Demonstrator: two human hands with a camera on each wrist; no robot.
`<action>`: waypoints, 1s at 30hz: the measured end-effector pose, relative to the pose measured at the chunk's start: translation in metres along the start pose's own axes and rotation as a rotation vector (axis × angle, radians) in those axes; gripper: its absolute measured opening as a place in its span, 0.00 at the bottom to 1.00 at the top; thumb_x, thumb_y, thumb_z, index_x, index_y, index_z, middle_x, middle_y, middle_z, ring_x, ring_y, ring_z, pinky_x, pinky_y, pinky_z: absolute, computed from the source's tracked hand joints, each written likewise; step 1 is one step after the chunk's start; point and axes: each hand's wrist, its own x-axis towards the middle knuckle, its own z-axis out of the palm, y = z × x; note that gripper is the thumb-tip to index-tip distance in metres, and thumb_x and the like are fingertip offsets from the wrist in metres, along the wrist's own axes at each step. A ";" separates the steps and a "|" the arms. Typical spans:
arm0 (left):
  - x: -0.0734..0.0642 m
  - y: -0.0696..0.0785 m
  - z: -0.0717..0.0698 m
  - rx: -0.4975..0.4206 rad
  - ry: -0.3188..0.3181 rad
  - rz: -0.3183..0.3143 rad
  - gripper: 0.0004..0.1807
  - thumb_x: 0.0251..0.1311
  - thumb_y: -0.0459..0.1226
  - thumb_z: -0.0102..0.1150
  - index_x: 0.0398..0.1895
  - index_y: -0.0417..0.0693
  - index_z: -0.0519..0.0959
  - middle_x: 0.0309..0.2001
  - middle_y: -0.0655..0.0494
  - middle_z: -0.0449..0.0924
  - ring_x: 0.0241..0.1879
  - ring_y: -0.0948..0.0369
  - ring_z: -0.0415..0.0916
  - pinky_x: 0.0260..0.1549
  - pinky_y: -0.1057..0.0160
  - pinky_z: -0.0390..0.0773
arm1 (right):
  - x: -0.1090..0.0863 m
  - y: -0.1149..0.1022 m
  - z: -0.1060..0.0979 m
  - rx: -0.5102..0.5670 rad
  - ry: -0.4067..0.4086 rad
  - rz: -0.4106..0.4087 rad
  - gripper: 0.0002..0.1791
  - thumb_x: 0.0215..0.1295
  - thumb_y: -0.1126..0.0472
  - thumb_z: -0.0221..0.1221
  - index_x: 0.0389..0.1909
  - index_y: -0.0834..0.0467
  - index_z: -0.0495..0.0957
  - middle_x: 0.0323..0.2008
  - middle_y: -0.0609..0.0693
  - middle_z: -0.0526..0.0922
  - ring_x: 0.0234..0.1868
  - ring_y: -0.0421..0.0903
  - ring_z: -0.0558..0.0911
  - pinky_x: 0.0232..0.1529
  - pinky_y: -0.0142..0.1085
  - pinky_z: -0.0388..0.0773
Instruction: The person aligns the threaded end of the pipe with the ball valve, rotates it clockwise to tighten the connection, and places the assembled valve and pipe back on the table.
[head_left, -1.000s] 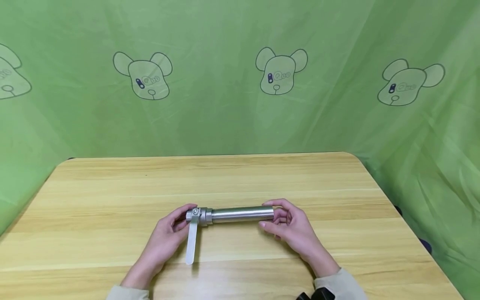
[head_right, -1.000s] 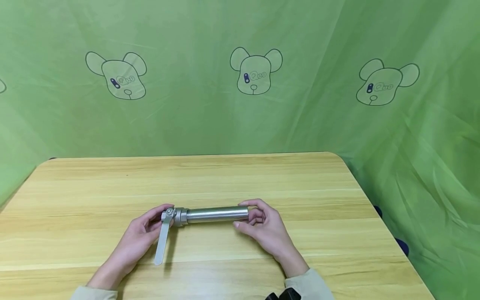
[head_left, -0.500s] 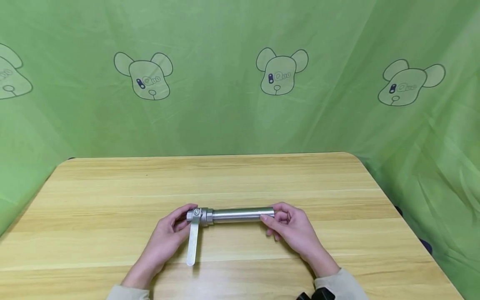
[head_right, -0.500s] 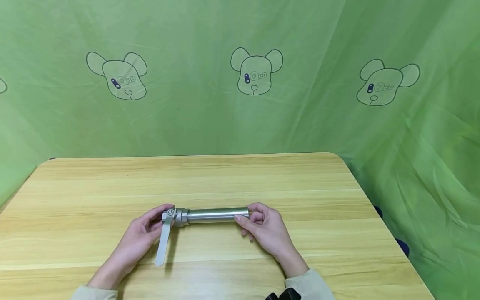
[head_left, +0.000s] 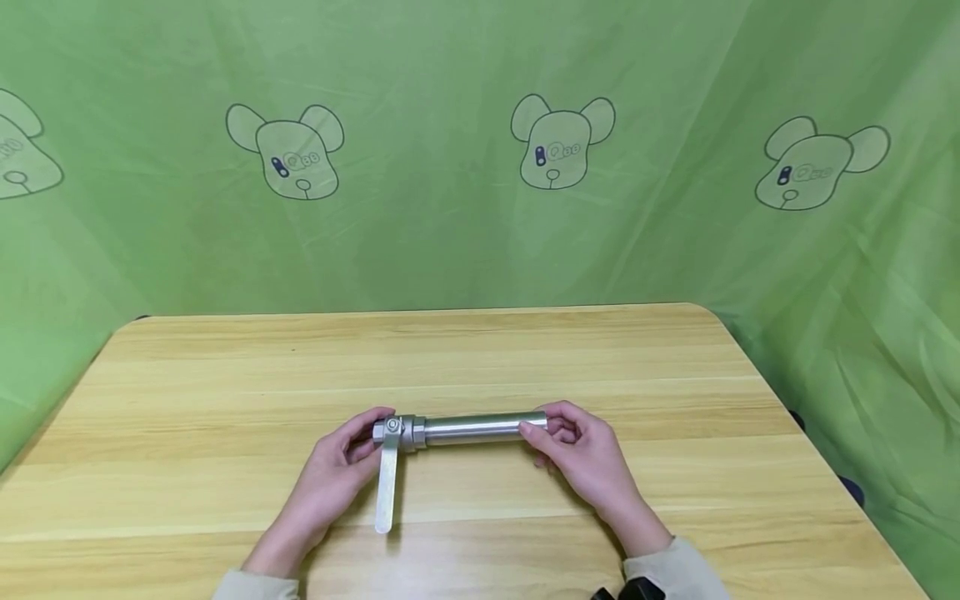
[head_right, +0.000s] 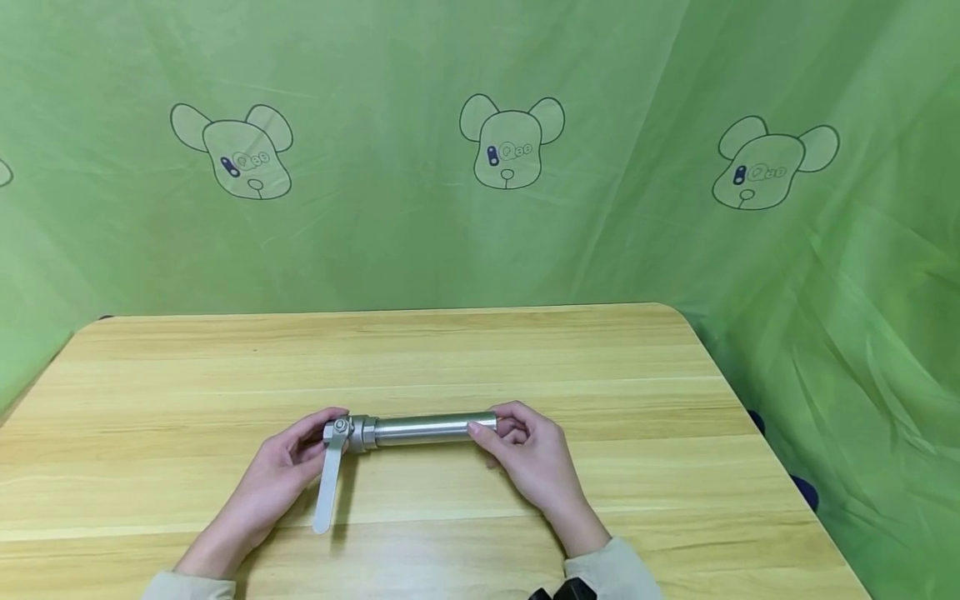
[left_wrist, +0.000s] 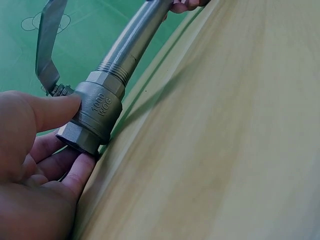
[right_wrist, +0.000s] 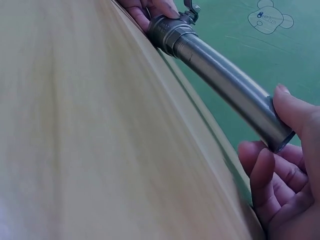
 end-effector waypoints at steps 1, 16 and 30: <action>0.000 0.000 0.000 0.002 0.001 0.001 0.32 0.69 0.26 0.63 0.76 0.50 0.75 0.77 0.40 0.71 0.73 0.45 0.76 0.67 0.67 0.81 | 0.000 0.000 0.000 0.005 -0.002 0.002 0.19 0.65 0.55 0.76 0.51 0.62 0.85 0.32 0.51 0.86 0.25 0.44 0.86 0.30 0.31 0.87; 0.000 -0.001 0.001 0.018 0.004 0.001 0.33 0.68 0.24 0.61 0.76 0.51 0.75 0.77 0.40 0.72 0.73 0.44 0.76 0.67 0.67 0.82 | -0.002 -0.001 -0.001 -0.050 -0.012 -0.005 0.17 0.68 0.50 0.73 0.45 0.59 0.86 0.26 0.49 0.82 0.24 0.44 0.83 0.33 0.29 0.81; -0.001 0.000 -0.001 0.006 0.000 -0.006 0.33 0.68 0.25 0.61 0.76 0.51 0.75 0.78 0.40 0.71 0.73 0.45 0.76 0.67 0.67 0.81 | -0.001 0.000 -0.007 0.044 -0.096 -0.021 0.26 0.55 0.65 0.80 0.55 0.62 0.85 0.33 0.52 0.82 0.25 0.39 0.79 0.25 0.28 0.83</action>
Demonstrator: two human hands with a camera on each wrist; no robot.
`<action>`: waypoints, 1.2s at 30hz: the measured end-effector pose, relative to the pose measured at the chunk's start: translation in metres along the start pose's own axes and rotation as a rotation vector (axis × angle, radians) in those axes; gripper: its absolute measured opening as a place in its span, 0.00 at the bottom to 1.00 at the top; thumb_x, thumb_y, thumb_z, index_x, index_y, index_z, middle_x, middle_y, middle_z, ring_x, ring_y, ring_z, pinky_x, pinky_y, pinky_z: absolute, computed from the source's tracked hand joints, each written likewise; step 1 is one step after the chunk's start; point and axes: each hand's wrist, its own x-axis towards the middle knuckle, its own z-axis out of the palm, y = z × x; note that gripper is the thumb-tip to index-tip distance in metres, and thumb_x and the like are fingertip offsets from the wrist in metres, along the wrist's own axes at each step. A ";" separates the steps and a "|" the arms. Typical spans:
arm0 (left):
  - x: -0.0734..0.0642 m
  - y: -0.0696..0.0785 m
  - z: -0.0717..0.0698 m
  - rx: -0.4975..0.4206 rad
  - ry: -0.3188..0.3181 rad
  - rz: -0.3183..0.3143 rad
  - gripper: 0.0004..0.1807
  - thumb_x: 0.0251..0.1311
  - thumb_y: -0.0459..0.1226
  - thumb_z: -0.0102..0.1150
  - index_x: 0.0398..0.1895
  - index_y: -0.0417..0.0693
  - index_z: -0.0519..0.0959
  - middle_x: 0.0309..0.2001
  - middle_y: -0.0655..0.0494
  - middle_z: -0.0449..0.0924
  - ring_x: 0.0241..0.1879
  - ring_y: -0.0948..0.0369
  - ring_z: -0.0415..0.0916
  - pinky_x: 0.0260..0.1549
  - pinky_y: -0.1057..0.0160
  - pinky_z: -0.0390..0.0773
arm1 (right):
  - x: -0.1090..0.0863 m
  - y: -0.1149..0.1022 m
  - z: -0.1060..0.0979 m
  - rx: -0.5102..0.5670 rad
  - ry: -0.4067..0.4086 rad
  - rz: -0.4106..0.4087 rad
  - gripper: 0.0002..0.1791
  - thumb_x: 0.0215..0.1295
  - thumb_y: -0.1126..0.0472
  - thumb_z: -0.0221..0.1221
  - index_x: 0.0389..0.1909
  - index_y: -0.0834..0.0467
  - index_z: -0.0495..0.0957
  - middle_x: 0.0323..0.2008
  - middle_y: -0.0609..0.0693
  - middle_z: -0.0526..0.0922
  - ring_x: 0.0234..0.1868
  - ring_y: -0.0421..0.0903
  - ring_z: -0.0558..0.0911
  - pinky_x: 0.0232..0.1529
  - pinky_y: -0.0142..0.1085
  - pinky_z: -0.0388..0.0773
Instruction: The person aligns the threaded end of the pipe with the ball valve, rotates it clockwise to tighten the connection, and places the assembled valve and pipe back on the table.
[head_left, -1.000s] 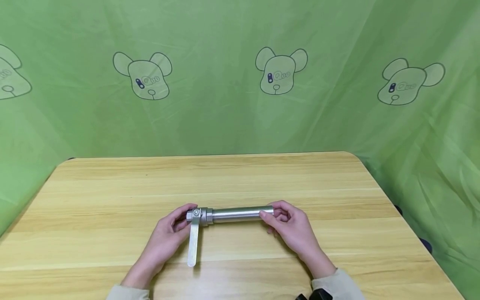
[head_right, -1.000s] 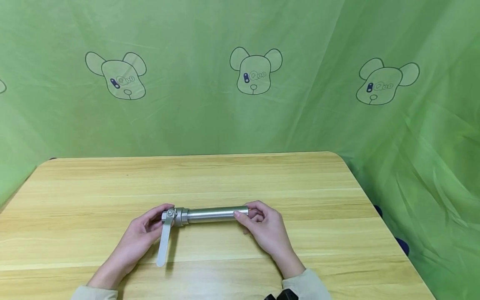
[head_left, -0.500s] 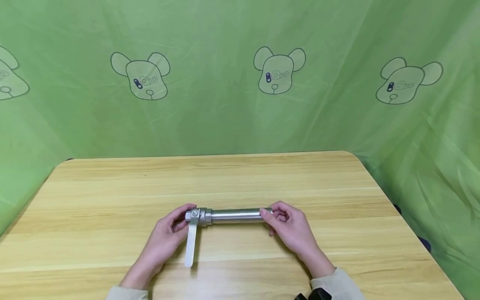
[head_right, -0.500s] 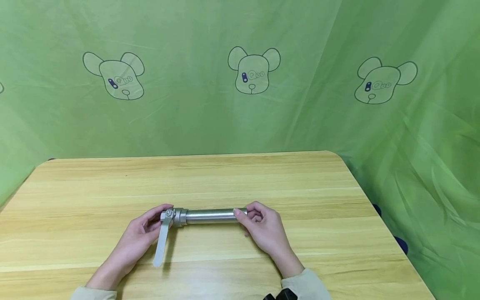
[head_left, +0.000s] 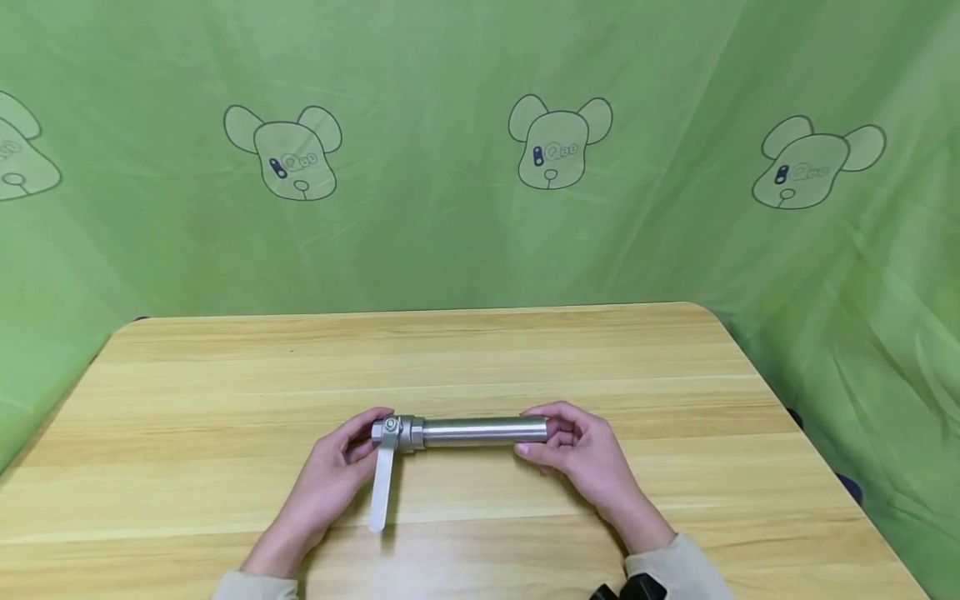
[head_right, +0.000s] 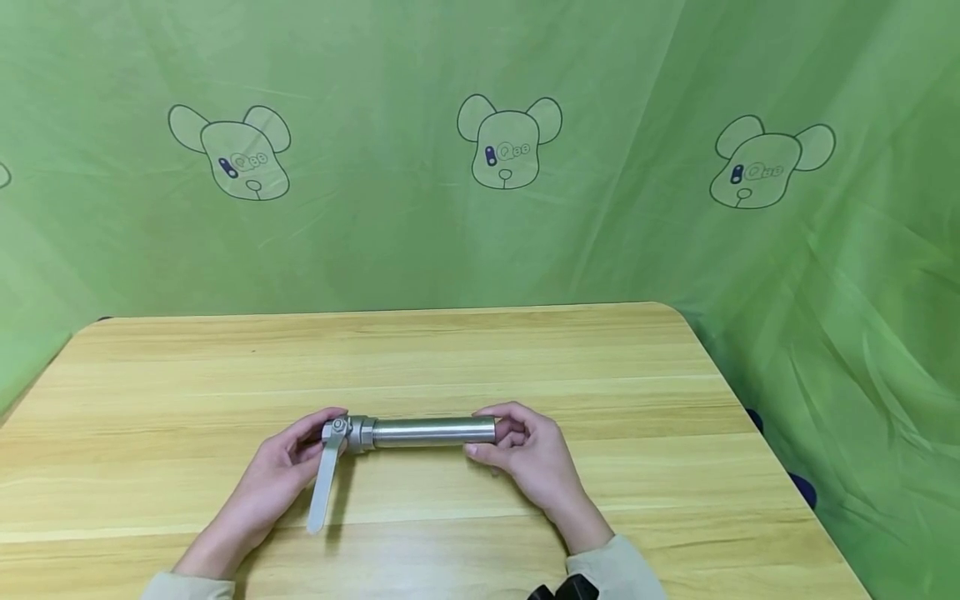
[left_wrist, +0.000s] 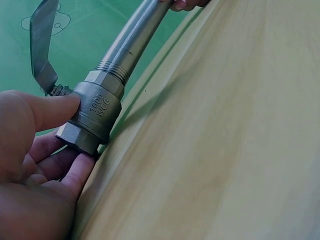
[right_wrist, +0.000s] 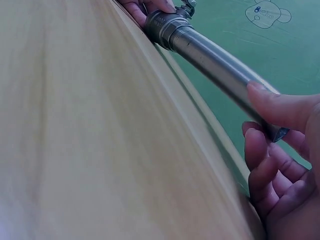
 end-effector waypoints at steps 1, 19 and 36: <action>0.000 0.000 0.000 0.001 0.001 0.000 0.33 0.68 0.24 0.61 0.76 0.51 0.75 0.78 0.40 0.71 0.74 0.44 0.76 0.67 0.67 0.82 | 0.000 -0.001 0.001 -0.003 -0.001 0.010 0.25 0.57 0.64 0.79 0.55 0.63 0.85 0.32 0.51 0.83 0.24 0.39 0.80 0.24 0.29 0.84; 0.000 -0.001 0.000 0.016 -0.008 0.024 0.33 0.69 0.24 0.61 0.77 0.48 0.74 0.78 0.37 0.70 0.74 0.43 0.75 0.68 0.66 0.81 | 0.000 0.001 0.009 -0.226 0.114 -0.061 0.15 0.66 0.50 0.75 0.47 0.52 0.87 0.35 0.48 0.79 0.36 0.42 0.76 0.32 0.28 0.75; 0.000 0.000 0.000 0.016 -0.003 0.003 0.33 0.69 0.24 0.60 0.77 0.52 0.75 0.79 0.40 0.70 0.74 0.44 0.75 0.68 0.66 0.81 | -0.002 0.002 0.004 -0.114 0.044 -0.117 0.25 0.53 0.63 0.82 0.52 0.54 0.86 0.40 0.54 0.82 0.34 0.41 0.77 0.26 0.27 0.78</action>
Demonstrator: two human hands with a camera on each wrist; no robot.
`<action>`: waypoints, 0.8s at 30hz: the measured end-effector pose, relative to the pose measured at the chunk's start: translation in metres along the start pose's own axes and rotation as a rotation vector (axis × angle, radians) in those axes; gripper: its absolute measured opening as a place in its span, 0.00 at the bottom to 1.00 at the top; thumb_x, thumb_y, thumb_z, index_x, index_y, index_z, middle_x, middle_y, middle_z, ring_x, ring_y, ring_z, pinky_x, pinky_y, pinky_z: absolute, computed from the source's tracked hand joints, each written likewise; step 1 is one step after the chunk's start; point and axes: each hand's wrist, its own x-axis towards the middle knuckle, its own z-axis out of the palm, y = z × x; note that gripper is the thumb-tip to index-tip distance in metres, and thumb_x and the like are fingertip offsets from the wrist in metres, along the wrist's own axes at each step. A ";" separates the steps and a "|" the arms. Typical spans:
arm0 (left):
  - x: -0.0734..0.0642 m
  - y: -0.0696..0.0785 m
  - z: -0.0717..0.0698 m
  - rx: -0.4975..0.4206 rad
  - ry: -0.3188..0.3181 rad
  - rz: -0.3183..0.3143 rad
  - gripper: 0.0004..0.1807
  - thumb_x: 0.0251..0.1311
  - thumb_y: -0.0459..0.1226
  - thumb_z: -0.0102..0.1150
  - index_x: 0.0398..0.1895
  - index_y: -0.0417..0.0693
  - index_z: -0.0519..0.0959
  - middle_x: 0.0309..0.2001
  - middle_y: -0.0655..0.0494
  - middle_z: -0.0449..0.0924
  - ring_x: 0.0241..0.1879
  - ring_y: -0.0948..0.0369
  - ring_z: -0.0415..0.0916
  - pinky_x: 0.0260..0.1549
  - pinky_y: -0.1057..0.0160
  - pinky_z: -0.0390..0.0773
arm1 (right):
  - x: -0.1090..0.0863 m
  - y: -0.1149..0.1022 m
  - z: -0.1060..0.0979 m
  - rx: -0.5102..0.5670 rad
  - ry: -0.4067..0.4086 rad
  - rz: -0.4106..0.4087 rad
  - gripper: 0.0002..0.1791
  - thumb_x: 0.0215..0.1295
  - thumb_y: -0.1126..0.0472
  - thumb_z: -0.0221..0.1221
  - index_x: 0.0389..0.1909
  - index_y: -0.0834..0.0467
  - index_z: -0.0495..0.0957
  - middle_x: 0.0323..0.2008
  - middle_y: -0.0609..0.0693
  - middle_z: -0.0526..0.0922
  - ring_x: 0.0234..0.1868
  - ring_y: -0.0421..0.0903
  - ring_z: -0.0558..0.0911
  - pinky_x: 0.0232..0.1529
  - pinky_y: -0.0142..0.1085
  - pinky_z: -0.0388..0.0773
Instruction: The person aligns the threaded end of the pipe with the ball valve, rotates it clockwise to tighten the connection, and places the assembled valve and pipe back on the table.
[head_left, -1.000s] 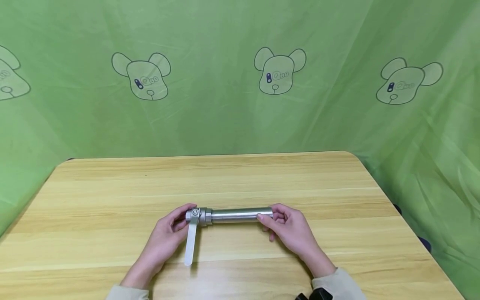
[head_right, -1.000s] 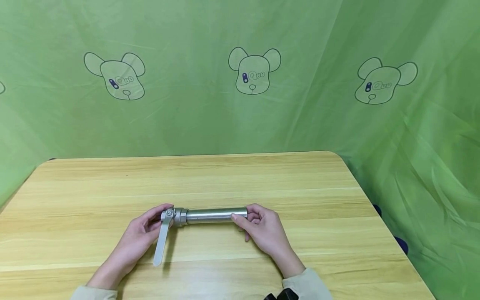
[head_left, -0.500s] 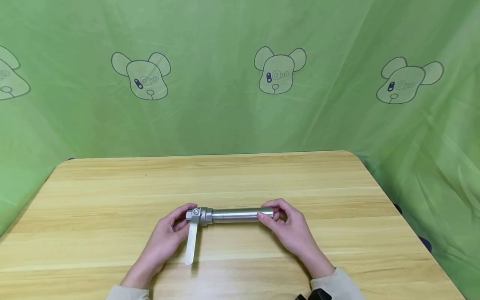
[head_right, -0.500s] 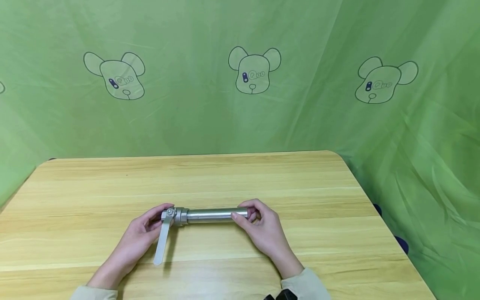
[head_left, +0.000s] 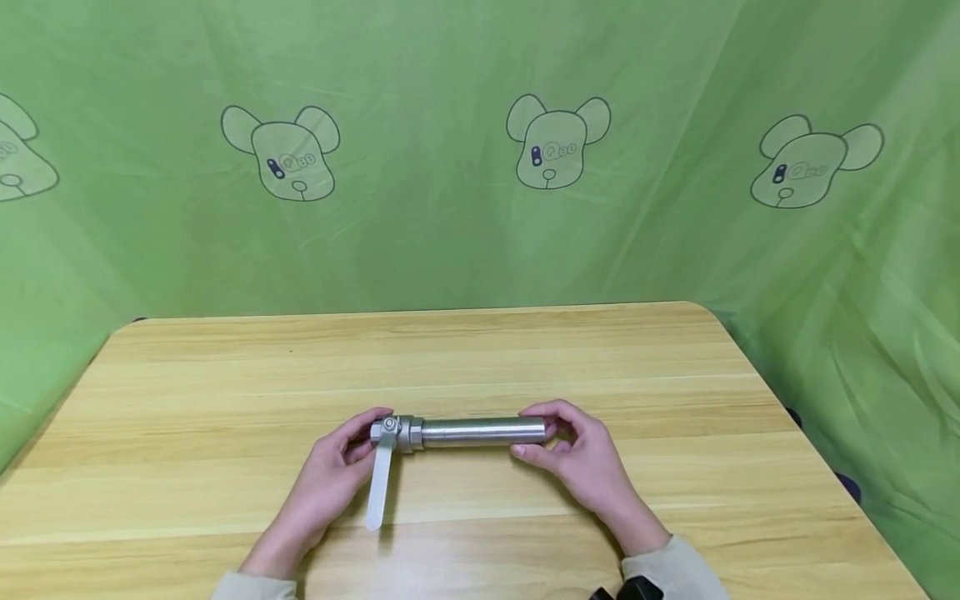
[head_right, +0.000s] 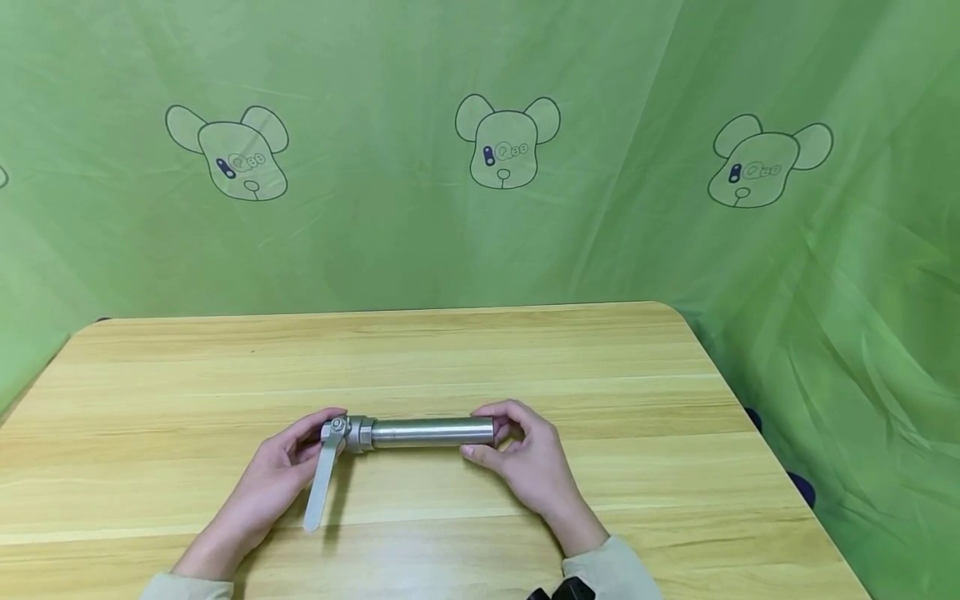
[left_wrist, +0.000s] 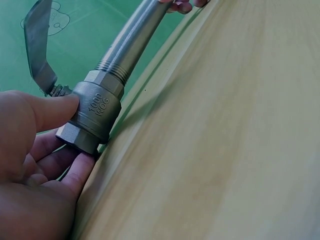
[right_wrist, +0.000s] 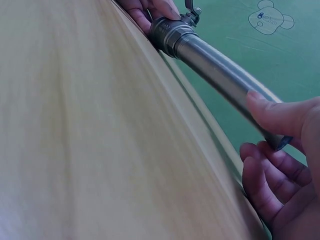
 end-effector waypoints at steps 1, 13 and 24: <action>0.000 0.000 0.000 0.000 0.001 -0.003 0.33 0.70 0.25 0.61 0.77 0.52 0.75 0.79 0.40 0.70 0.74 0.45 0.75 0.68 0.66 0.81 | 0.000 0.000 0.000 -0.004 0.003 0.005 0.24 0.52 0.62 0.82 0.51 0.53 0.87 0.39 0.54 0.82 0.35 0.41 0.78 0.26 0.27 0.78; -0.001 -0.001 0.001 0.031 0.005 0.010 0.32 0.71 0.26 0.60 0.77 0.52 0.74 0.78 0.39 0.71 0.74 0.44 0.74 0.69 0.64 0.80 | 0.001 0.001 0.000 -0.043 0.022 0.017 0.22 0.56 0.59 0.81 0.51 0.55 0.88 0.38 0.52 0.84 0.34 0.39 0.79 0.30 0.27 0.79; 0.000 -0.004 0.002 0.014 0.018 0.021 0.32 0.70 0.26 0.62 0.77 0.49 0.74 0.78 0.37 0.70 0.74 0.42 0.75 0.68 0.64 0.82 | 0.003 -0.002 0.003 -0.013 0.025 0.084 0.24 0.64 0.55 0.77 0.57 0.61 0.86 0.35 0.54 0.87 0.29 0.41 0.84 0.29 0.29 0.85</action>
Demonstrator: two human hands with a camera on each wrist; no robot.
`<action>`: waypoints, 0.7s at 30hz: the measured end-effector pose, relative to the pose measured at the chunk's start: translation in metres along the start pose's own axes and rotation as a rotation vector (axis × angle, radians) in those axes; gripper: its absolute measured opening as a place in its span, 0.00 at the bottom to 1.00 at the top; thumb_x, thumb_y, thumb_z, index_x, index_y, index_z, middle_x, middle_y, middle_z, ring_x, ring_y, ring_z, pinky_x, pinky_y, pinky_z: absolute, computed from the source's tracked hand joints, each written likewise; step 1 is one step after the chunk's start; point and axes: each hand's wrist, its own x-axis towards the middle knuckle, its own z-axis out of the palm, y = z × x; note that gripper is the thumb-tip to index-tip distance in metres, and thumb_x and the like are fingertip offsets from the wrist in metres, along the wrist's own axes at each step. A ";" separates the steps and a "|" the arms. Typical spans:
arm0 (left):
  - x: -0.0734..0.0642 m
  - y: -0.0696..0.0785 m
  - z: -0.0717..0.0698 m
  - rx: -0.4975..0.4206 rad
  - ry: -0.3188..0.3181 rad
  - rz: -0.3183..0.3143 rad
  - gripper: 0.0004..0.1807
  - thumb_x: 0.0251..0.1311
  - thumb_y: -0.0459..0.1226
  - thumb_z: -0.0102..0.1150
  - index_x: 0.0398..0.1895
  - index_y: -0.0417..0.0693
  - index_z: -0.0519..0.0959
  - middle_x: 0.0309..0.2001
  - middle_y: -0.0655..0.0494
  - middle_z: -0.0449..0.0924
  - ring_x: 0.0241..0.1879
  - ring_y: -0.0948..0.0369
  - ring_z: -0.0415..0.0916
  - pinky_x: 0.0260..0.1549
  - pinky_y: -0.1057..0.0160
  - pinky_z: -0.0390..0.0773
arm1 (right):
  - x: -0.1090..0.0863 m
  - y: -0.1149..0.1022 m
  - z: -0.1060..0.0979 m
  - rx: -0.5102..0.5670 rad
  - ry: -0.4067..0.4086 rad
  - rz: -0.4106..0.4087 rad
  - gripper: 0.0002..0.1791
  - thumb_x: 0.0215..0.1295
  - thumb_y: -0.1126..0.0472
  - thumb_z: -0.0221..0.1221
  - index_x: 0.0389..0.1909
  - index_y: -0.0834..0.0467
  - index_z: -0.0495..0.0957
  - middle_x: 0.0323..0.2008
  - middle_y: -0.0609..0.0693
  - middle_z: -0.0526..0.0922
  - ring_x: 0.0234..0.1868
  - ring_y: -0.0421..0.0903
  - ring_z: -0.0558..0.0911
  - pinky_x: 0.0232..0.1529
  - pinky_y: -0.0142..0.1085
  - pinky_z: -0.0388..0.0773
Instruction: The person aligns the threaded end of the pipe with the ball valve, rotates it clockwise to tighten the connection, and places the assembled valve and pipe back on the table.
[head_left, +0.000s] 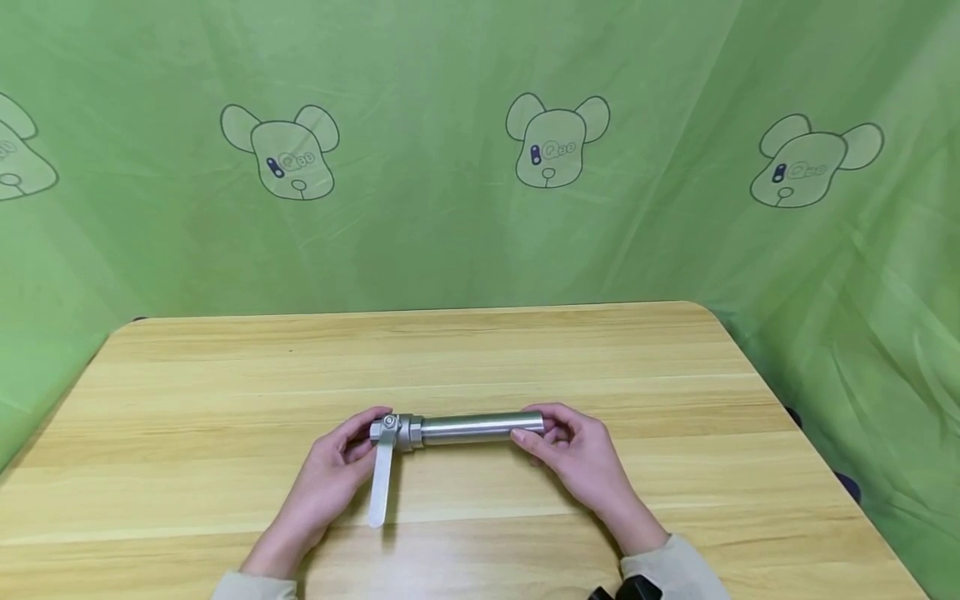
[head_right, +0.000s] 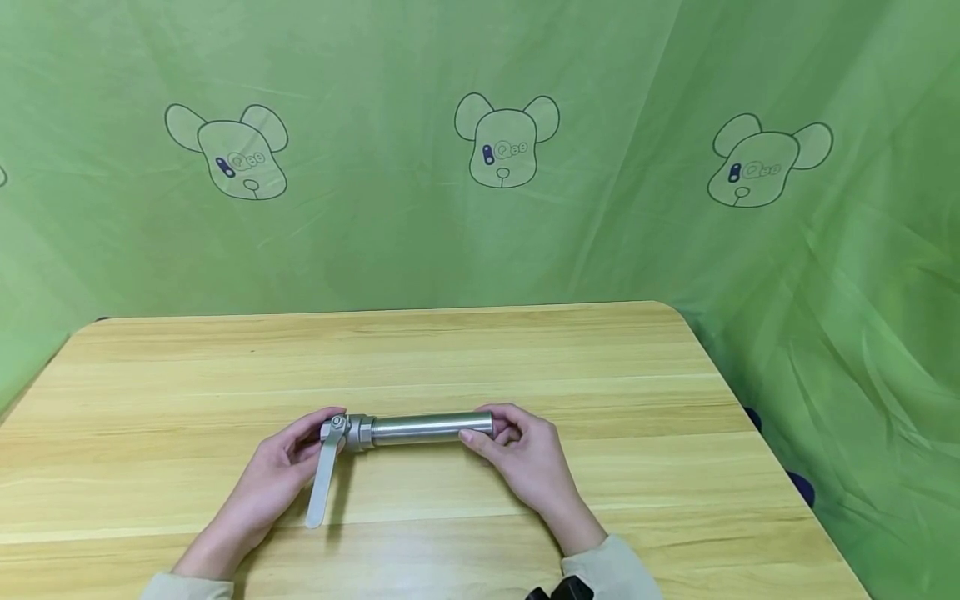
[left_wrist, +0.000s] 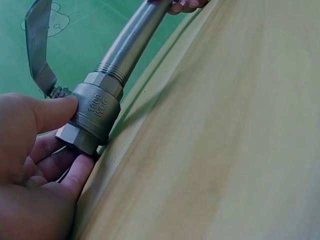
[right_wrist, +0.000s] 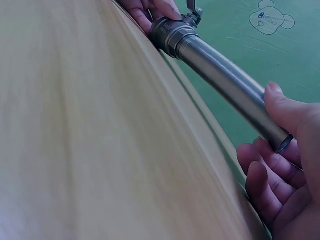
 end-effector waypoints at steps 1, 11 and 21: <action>0.000 0.000 0.000 0.000 0.006 -0.001 0.32 0.70 0.27 0.63 0.77 0.49 0.74 0.78 0.37 0.70 0.74 0.43 0.75 0.67 0.65 0.82 | 0.000 0.000 0.000 0.002 0.002 -0.003 0.24 0.64 0.55 0.77 0.57 0.61 0.86 0.35 0.54 0.87 0.28 0.41 0.84 0.29 0.29 0.86; 0.000 0.001 0.000 -0.027 0.059 -0.012 0.31 0.68 0.28 0.67 0.74 0.48 0.77 0.71 0.41 0.78 0.67 0.51 0.81 0.59 0.78 0.83 | 0.002 0.000 0.003 0.022 -0.001 -0.013 0.22 0.63 0.56 0.77 0.56 0.59 0.85 0.36 0.54 0.85 0.28 0.40 0.83 0.26 0.29 0.85; 0.001 0.000 -0.002 -0.068 0.013 0.013 0.35 0.63 0.23 0.68 0.75 0.44 0.75 0.71 0.37 0.77 0.70 0.45 0.79 0.64 0.71 0.83 | 0.001 0.001 0.001 -0.007 0.008 0.015 0.21 0.65 0.54 0.76 0.54 0.60 0.85 0.33 0.53 0.83 0.25 0.41 0.82 0.24 0.27 0.81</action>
